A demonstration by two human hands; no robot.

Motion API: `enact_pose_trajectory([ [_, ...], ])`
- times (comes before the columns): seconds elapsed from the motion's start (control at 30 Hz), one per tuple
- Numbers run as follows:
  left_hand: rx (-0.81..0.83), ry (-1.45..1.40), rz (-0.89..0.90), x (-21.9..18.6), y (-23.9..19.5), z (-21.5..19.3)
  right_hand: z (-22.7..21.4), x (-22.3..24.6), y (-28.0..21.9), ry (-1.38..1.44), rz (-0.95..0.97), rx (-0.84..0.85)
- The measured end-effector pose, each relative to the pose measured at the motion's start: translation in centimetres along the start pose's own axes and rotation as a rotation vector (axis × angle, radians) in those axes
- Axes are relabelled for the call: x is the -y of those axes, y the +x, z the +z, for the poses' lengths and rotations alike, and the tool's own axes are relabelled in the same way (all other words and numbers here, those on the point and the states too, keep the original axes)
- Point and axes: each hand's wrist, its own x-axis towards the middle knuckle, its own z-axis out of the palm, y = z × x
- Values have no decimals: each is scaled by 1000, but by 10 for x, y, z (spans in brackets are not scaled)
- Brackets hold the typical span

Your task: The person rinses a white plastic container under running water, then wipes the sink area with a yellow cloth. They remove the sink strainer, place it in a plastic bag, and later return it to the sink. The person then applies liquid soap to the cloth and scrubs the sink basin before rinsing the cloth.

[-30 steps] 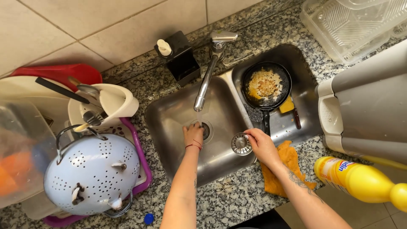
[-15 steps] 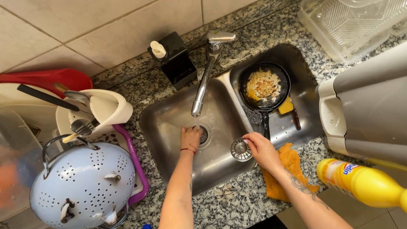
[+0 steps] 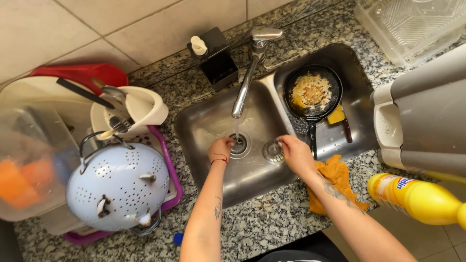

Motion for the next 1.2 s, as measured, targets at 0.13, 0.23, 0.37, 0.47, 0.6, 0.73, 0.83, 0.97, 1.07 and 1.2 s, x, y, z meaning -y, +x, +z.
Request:
enact_pose_trajectory([
  [0.13, 148, 151, -85, -3, -55, 0, 25, 31, 38, -2, 12, 10],
  [0.23, 289, 298, -58, -9, -93, -1, 84, 17, 74, 11, 87, 33],
  [0.37, 352, 223, -118, -2, -130, -12, 147, 9, 90, 49, 176, 189],
  [0.47, 339, 159, -168, 18, -134, -3, 181, -6, 96, 48, 218, 251],
  [0.6, 237, 146, -208, 35, -127, 16, 187, -5, 96, 13, 226, 238],
  [0.73, 219, 188, -198, 26, -135, 6, 187, -1, 94, 6, 168, 219],
  [0.83, 204, 208, -156, 25, -133, 5, 191, 0, 95, 2, 97, 214],
  [0.97, 227, 269, -128, 24, -134, 3, 132, 54, 80, -13, 107, 210],
  [1.07, 313, 293, -122, 24, -139, 7, 107, 65, 70, 35, 175, 229],
  [1.2, 508, 159, -38, -12, -155, -35, 87, 44, 53, 110, 283, 274],
])
